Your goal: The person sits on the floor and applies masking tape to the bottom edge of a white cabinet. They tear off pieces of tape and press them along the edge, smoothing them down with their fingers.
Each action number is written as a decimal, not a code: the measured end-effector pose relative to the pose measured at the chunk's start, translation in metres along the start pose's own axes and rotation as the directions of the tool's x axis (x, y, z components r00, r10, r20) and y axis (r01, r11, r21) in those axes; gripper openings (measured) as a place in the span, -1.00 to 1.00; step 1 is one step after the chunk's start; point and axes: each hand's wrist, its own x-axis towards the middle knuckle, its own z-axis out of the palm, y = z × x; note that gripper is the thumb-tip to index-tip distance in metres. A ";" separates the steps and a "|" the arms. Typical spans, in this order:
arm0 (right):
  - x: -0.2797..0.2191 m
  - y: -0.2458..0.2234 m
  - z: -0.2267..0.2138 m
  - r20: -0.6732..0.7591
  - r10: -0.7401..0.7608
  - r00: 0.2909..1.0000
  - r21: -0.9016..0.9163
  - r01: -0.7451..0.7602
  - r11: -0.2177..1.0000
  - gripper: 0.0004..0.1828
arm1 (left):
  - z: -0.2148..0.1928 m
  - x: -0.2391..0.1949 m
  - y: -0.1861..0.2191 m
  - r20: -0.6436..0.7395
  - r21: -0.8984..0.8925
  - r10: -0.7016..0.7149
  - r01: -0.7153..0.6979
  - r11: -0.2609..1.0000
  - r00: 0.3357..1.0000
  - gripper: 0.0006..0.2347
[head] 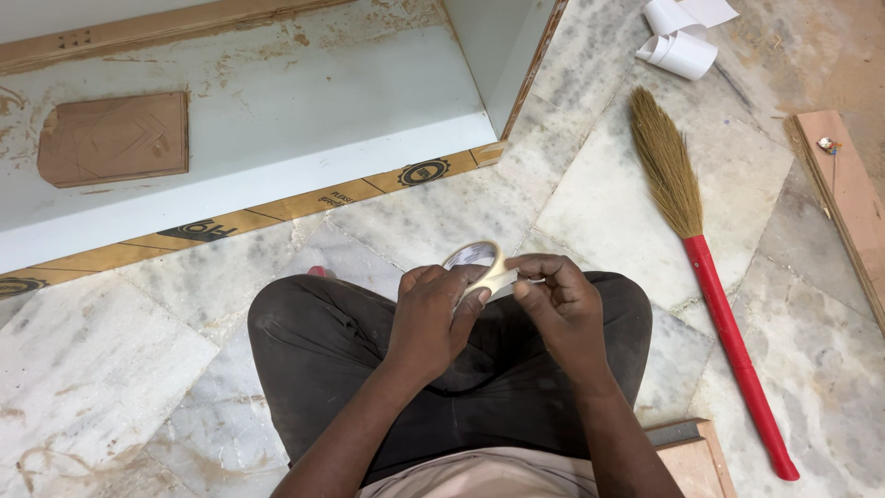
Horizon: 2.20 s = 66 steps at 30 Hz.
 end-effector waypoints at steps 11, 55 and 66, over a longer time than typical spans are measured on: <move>-0.004 0.007 0.000 -0.138 -0.136 0.981 -0.308 0.088 0.947 -0.88 | 0.006 0.009 -0.022 0.115 -0.040 -0.074 0.079 0.996 0.991 -0.75; 0.016 -0.002 -0.035 -0.510 -0.039 0.859 -0.143 -0.040 0.989 -0.83 | 0.065 0.036 -0.187 -0.094 -0.274 -0.552 0.511 0.815 0.829 -0.75; 0.153 0.164 -0.088 -0.271 0.126 0.954 0.006 -0.129 0.992 -0.68 | 0.161 0.073 -0.209 -0.064 0.267 -0.299 0.305 0.914 0.952 -0.60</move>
